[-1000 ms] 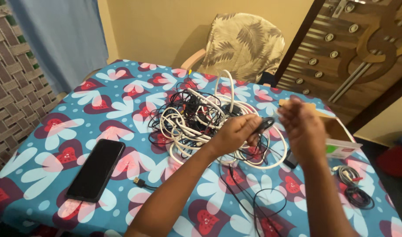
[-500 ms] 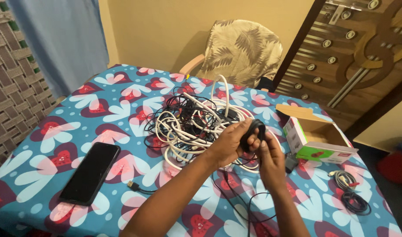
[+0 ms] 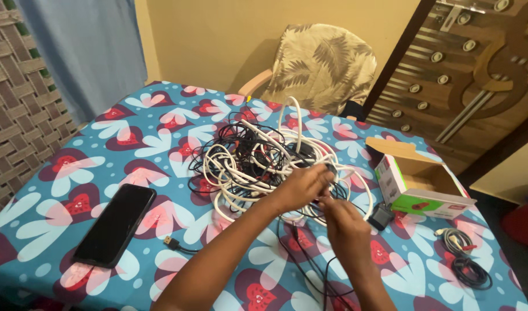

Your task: The person untangles a pile of mixed cables on a table, separates them by type, and coils each one neatly. They handle black and white power cords, USB cables, and audio cables, placing the coiled bundles aside as they finish each one.

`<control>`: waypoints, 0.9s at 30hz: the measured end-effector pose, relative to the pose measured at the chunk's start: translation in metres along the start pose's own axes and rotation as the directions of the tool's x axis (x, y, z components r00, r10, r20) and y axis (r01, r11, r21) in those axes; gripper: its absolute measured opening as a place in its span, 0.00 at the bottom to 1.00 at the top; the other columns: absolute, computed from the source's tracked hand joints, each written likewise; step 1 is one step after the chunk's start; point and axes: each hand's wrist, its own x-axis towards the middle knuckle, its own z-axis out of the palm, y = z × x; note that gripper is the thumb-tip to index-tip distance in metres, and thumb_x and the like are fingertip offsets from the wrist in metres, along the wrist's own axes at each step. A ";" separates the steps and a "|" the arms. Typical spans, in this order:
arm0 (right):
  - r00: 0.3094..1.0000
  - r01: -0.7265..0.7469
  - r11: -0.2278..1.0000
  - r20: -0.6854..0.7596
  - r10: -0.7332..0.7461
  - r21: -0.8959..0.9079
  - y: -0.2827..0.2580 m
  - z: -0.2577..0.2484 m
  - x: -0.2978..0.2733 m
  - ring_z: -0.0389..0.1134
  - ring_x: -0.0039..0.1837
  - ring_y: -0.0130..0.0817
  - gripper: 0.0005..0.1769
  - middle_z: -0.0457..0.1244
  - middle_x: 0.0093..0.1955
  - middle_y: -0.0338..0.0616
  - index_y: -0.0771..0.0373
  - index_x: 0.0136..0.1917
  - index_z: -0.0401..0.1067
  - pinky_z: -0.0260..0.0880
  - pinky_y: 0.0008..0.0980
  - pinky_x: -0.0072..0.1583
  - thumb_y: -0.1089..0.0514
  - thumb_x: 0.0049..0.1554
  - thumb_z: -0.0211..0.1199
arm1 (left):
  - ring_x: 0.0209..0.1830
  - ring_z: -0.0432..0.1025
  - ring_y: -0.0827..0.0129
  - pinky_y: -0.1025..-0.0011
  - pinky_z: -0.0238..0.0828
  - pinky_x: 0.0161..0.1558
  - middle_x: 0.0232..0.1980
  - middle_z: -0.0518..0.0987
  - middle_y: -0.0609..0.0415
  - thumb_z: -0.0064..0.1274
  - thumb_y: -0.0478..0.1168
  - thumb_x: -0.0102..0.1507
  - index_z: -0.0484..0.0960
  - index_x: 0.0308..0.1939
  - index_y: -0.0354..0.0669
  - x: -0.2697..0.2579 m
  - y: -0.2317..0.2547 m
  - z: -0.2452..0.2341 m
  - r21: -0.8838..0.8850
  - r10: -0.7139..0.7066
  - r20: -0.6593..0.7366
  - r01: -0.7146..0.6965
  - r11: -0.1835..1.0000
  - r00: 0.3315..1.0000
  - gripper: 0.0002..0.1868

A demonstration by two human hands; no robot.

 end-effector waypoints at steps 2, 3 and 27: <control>0.998 -0.014 1.000 -0.066 0.015 0.022 0.008 -0.006 0.004 0.71 0.43 0.35 0.06 0.69 0.43 0.46 0.61 0.52 0.76 0.71 0.32 0.44 0.61 0.60 0.67 | 0.34 0.75 0.67 0.68 0.71 0.39 0.32 0.79 0.49 0.40 0.55 0.75 0.77 0.43 0.36 -0.003 -0.002 0.009 0.163 0.030 0.099 -0.046 0.986 0.995 0.24; 0.986 -0.145 0.980 -0.057 0.154 0.136 0.012 -0.007 0.005 0.69 0.41 0.32 0.07 0.69 0.41 0.44 0.63 0.51 0.76 0.68 0.31 0.42 0.61 0.60 0.67 | 0.36 0.75 0.70 0.70 0.72 0.40 0.34 0.80 0.52 0.39 0.55 0.76 0.77 0.44 0.37 -0.003 -0.003 0.012 -0.059 0.001 0.179 0.009 0.998 0.984 0.24; 0.767 -0.557 -0.125 0.566 0.303 0.821 0.090 0.010 -0.014 0.69 0.52 0.35 0.25 0.67 0.55 0.48 0.69 0.72 0.64 0.70 0.31 0.56 0.50 0.70 0.50 | 0.34 0.71 0.78 0.79 0.72 0.42 0.33 0.73 0.61 0.51 0.37 0.71 0.74 0.60 0.34 -0.009 0.004 0.002 -0.770 0.009 0.540 0.490 0.407 0.841 0.15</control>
